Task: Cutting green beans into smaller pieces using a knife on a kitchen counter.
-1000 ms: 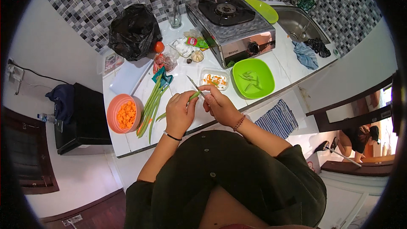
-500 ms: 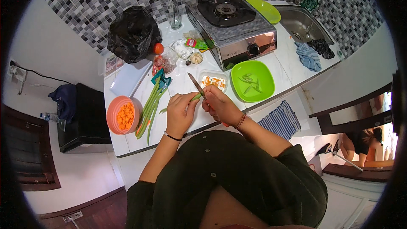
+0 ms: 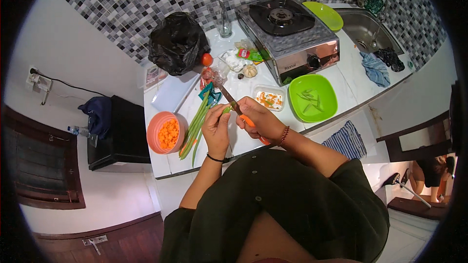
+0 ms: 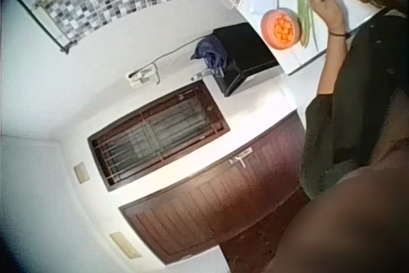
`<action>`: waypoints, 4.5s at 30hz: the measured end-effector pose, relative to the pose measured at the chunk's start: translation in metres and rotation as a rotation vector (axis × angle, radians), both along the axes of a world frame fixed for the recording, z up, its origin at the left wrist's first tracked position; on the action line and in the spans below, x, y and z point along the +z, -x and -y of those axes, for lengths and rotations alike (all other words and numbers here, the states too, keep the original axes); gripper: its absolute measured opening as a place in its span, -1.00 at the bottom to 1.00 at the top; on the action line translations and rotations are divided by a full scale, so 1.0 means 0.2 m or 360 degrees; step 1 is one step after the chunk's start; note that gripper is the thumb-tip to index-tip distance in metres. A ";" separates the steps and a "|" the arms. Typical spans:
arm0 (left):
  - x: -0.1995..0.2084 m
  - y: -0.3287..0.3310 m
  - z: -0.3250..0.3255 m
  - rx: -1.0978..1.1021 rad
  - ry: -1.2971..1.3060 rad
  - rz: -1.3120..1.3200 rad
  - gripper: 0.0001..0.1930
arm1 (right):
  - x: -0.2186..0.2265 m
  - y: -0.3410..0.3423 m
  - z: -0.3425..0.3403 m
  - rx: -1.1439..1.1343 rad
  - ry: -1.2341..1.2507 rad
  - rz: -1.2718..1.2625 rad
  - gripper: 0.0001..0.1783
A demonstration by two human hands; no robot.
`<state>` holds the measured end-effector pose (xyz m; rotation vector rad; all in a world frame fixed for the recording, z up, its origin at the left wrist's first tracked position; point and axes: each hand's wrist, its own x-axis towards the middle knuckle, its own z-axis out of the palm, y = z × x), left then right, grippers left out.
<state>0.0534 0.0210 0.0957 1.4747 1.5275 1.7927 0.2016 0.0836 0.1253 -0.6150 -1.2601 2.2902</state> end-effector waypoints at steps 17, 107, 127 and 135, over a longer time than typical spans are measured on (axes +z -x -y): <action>0.16 0.34 0.00 0.0243 -0.0457 0.1126 -0.64 | -0.10 0.04 -0.04 0.0013 0.0157 0.0117 -0.76; -0.18 0.18 -0.12 -0.0347 0.0586 0.2160 -0.63 | -0.18 -0.03 0.23 0.0373 -0.1563 0.0371 -0.74; -0.24 0.15 -0.04 -0.0170 0.0754 0.1311 -0.66 | -0.12 -0.17 -0.34 -0.0417 -0.1890 0.1302 -0.69; -0.42 0.23 -0.08 -0.0140 0.0662 0.0681 -0.74 | -0.22 -0.13 -0.32 -0.0478 -0.1682 0.1392 -0.62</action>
